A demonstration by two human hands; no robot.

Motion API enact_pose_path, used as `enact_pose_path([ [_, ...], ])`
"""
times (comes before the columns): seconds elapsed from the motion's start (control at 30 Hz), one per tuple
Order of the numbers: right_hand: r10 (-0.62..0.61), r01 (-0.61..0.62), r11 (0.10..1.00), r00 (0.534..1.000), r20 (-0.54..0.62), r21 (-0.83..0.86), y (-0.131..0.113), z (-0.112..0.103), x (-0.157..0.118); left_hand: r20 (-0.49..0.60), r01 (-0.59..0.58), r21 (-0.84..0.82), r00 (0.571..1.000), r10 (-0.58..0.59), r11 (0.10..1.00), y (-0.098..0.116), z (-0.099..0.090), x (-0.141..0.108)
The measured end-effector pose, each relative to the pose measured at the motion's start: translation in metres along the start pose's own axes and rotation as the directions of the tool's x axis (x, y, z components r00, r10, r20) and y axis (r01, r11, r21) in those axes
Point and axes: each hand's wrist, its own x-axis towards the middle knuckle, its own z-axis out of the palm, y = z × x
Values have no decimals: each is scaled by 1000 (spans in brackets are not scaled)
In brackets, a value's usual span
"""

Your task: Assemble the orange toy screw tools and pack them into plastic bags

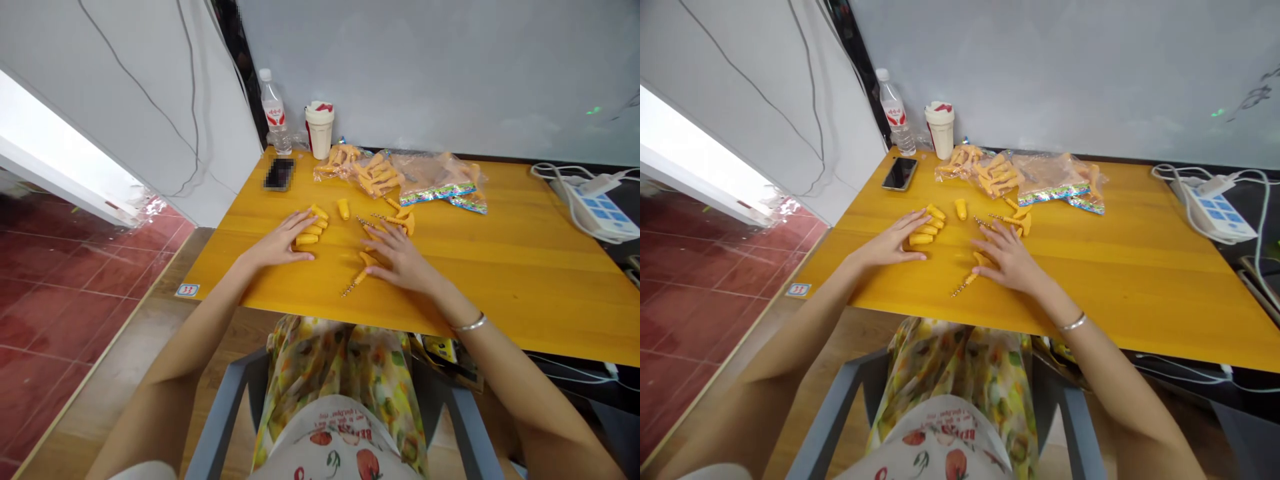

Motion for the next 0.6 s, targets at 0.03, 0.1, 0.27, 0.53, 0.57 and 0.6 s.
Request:
enact_pose_path([
  [0.03,-51,51,999,999,17,-9,-7,0,-5,-13,8,0,1000,-8,1000,-1,1,-5],
  [0.1,-83,84,996,996,30,-38,-13,3,-11,-42,30,3,999,-30,1000,-3,5,-11],
  [0.27,0,-4,995,999,-41,-104,-1,17,-9,-129,21,86,992,-10,996,7,4,1],
  [0.53,-27,7,992,989,-147,-129,-3,27,-4,69,-100,278,994,84,955,28,21,135],
  [0.57,-25,5,992,987,-158,-129,-4,27,-5,114,-109,291,990,79,951,28,25,150],
  [0.6,-24,3,992,986,-163,-128,-4,27,-7,143,-112,298,987,72,948,27,28,161],
])
